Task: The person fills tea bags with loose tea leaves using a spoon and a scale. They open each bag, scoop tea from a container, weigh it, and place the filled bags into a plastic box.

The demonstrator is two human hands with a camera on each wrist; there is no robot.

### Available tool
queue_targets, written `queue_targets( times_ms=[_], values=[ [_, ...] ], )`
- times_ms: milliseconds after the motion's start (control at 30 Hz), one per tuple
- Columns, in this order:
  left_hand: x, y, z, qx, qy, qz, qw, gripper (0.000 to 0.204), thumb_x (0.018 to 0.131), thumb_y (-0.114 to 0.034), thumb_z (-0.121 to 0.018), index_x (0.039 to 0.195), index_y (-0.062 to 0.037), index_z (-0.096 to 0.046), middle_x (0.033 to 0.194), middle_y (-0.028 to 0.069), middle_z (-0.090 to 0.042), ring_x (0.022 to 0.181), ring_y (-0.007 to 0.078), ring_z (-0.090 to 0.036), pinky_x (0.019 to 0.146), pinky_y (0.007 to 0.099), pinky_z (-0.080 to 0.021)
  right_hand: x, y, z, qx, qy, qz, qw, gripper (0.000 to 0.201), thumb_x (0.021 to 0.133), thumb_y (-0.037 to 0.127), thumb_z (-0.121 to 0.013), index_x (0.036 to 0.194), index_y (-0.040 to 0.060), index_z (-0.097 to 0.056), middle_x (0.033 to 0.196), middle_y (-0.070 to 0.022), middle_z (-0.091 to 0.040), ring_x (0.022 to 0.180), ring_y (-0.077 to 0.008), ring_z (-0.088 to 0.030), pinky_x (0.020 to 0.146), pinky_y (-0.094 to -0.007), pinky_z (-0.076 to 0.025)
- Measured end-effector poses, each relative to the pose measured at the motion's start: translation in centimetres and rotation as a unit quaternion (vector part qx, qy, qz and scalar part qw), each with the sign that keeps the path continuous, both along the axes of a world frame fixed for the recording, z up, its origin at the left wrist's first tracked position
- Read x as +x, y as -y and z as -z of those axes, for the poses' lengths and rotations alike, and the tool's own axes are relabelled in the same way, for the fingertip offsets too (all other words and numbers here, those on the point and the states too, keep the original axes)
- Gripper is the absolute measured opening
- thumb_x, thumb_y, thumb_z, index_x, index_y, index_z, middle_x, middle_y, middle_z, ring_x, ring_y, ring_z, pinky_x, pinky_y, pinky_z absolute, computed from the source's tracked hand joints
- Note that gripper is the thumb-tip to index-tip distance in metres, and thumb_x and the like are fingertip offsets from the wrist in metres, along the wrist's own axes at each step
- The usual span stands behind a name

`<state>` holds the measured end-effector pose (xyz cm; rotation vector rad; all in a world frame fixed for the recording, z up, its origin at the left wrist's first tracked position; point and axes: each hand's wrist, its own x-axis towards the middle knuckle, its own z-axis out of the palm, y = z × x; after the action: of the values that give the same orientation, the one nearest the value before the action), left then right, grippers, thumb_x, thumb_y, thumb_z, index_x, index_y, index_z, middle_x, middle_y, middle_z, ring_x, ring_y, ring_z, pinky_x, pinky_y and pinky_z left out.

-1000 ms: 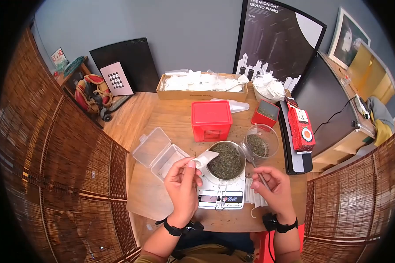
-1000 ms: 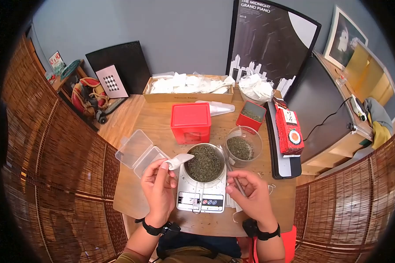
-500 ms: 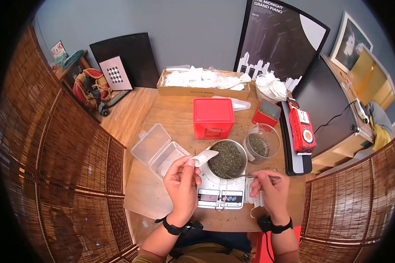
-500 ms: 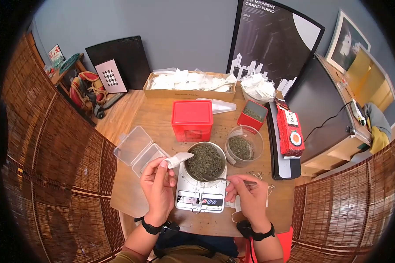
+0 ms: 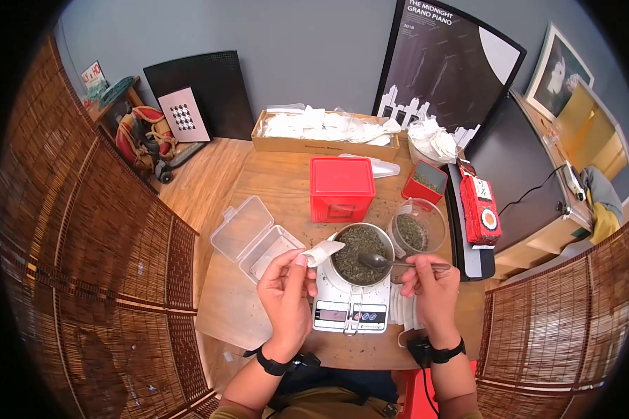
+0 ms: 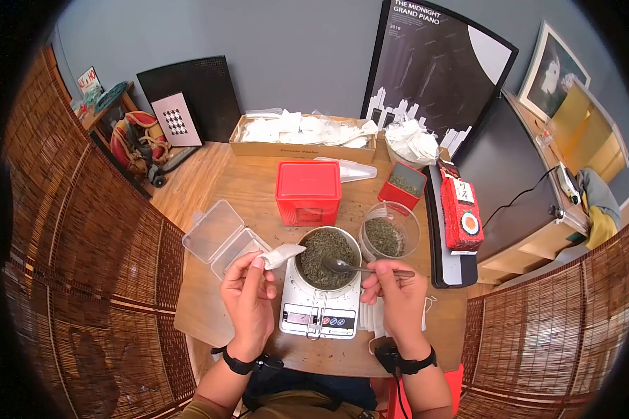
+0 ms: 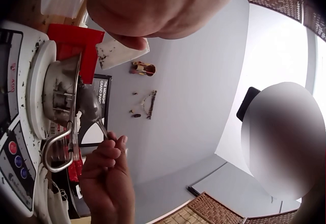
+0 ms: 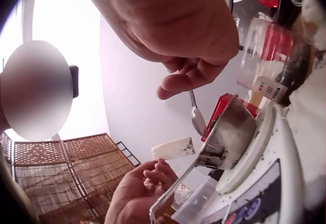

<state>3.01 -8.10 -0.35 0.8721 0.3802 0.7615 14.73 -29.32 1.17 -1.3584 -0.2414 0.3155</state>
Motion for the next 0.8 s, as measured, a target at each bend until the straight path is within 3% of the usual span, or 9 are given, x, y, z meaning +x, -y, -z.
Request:
queue_targets(
  times_ms=[67, 133, 167, 233, 267, 800],
  values=[
    [0.0, 0.1, -0.2, 0.002, -0.001, -0.001, 1.000, 0.018, 0.107, -0.006, -0.067, 0.124, -0.0002, -0.071, 0.099, 0.0042, -0.072, 0.079, 0.0087, -0.066, 0.056, 0.0210, -0.049, 0.2, 0.1, -0.6, 0.036, 0.006, 0.005, 0.999, 0.026, 0.110, 0.019, -0.068, 0.114, -0.0055, -0.074, 0.084, -0.0107, -0.075, 0.065, -0.0161, -0.071, 0.058, -0.0278, -0.053],
    [0.3, 0.3, -0.7, -0.017, -0.009, -0.029, 0.999, 0.017, 0.107, -0.005, -0.068, 0.122, 0.0013, -0.072, 0.085, 0.0076, -0.071, 0.060, 0.0089, -0.059, 0.055, 0.0211, -0.046, 0.5, -0.2, -0.9, 0.036, 0.022, 0.005, 0.999, 0.026, 0.111, 0.019, -0.068, 0.116, -0.0052, -0.074, 0.087, -0.0105, -0.075, 0.068, -0.0155, -0.071, 0.060, -0.0274, -0.053],
    [0.2, 0.2, -0.6, -0.017, -0.008, -0.029, 0.999, 0.017, 0.107, -0.005, -0.068, 0.122, 0.0013, -0.072, 0.085, 0.0076, -0.071, 0.060, 0.0089, -0.059, 0.055, 0.0211, -0.046, 0.6, -0.4, -1.0, 0.037, 0.037, 0.004, 0.999, 0.026, 0.111, 0.019, -0.067, 0.118, -0.0049, -0.074, 0.090, -0.0104, -0.075, 0.071, -0.0149, -0.072, 0.062, -0.0269, -0.054],
    [-0.1, 0.0, -0.2, 0.004, -0.002, -0.003, 1.000, 0.018, 0.107, -0.006, -0.068, 0.124, -0.0003, -0.071, 0.099, 0.0043, -0.072, 0.079, 0.0087, -0.066, 0.056, 0.0209, -0.049, 0.6, -1.2, -1.2, -0.003, 0.058, -0.004, 0.998, 0.027, 0.111, 0.020, -0.067, 0.119, -0.0050, -0.073, 0.093, -0.0101, -0.075, 0.074, -0.0144, -0.072, 0.065, -0.0265, -0.054],
    [-0.2, 0.0, -0.3, 0.005, -0.002, -0.004, 1.000, 0.018, 0.107, -0.006, -0.068, 0.124, -0.0003, -0.071, 0.099, 0.0043, -0.072, 0.079, 0.0087, -0.066, 0.056, 0.0209, -0.049, 0.5, -1.4, -1.3, -0.045, 0.077, -0.012, 0.996, 0.027, 0.112, 0.020, -0.066, 0.120, -0.0052, -0.073, 0.096, -0.0099, -0.075, 0.078, -0.0140, -0.072, 0.068, -0.0260, -0.054],
    [-0.4, 0.1, -0.5, 0.014, -0.006, -0.011, 1.000, 0.019, 0.107, -0.006, -0.069, 0.124, 0.0005, -0.072, 0.100, 0.0046, -0.073, 0.079, 0.0082, -0.065, 0.056, 0.0205, -0.048, 1.1, -2.3, -0.8, -0.074, 0.073, -0.088, 0.991, 0.025, 0.113, 0.018, -0.063, 0.124, -0.0033, -0.072, 0.102, -0.0088, -0.075, 0.085, -0.0117, -0.070, 0.073, -0.0249, -0.054]
  ],
)
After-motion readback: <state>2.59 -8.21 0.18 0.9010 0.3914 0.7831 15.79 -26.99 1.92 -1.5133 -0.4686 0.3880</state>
